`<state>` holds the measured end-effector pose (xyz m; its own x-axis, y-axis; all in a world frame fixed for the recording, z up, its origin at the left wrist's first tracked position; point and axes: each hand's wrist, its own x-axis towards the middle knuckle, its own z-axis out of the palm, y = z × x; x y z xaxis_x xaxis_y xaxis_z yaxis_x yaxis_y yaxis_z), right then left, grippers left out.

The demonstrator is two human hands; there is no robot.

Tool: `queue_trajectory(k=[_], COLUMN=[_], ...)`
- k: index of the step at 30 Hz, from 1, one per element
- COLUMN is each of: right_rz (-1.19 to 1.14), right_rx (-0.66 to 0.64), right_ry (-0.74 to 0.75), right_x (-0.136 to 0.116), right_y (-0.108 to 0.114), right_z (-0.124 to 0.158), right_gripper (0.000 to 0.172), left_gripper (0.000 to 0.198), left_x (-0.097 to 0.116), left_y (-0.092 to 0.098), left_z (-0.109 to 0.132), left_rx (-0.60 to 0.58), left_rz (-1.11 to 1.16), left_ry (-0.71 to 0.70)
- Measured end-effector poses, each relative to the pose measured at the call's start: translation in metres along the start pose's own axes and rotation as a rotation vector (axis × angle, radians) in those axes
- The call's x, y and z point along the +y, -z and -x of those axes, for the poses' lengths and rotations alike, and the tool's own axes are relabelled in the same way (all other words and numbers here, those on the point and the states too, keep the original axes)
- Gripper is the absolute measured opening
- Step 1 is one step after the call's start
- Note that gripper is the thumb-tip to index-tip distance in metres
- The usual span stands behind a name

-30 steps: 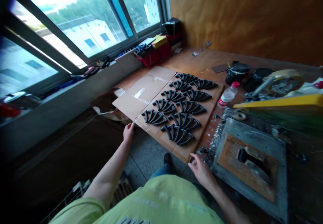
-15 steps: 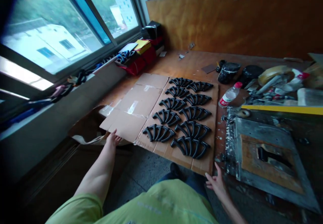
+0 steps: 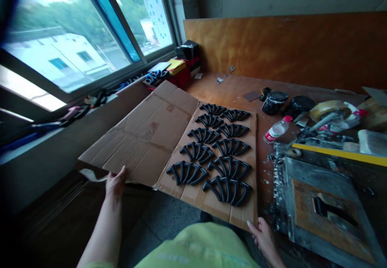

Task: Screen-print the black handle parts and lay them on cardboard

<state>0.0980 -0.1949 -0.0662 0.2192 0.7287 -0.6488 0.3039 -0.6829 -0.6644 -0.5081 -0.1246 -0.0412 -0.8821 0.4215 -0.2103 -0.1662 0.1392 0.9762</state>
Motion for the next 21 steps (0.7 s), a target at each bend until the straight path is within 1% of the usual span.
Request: queue_trajectory(k=[2, 5, 7, 10, 13, 16, 19, 21], right_rz=[0.017, 0.026, 0.041, 0.073, 0.08, 0.045, 0.015, 0.011], right_rx=[-0.014, -0.04, -0.07, -0.1, -0.104, -0.054, 0.018, 0.051], right_ry=[0.047, 0.134, 0.196, 0.285, 0.337, 0.374, 0.406, 0.437], right_x=[-0.008, -0.025, -0.041, -0.069, -0.106, -0.149, -0.192, -0.217], right_y=[-0.003, -0.01, -0.014, -0.019, -0.025, -0.027, -0.021, -0.013], right_z=[-0.009, -0.033, -0.056, -0.096, -0.136, -0.169, -0.195, -0.207], right_gripper=[0.048, 0.046, 0.044, 0.042, 0.04, 0.037, 0.037, 0.039], left_gripper=[0.04, 0.051, 0.055, 0.054, 0.051, 0.049, 0.05, 0.051], left_x=[0.009, 0.023, 0.032, 0.041, 0.042, 0.033, 0.017, 0.005], left_y=[0.016, 0.04, 0.053, 0.065, 0.071, 0.07, 0.061, 0.052], left_z=[0.01, 0.031, 0.05, 0.081, 0.11, 0.134, 0.159, 0.18], left_rx=[0.042, 0.171, 0.244, 0.28, 0.256, 0.257, 0.237, 0.203], left_rz=[0.034, -0.022, -0.089, -0.198, -0.29, -0.42, -0.477, -0.468], left_ry=[-0.09, -0.201, -0.246, -0.292, -0.307, -0.308, -0.315, -0.28])
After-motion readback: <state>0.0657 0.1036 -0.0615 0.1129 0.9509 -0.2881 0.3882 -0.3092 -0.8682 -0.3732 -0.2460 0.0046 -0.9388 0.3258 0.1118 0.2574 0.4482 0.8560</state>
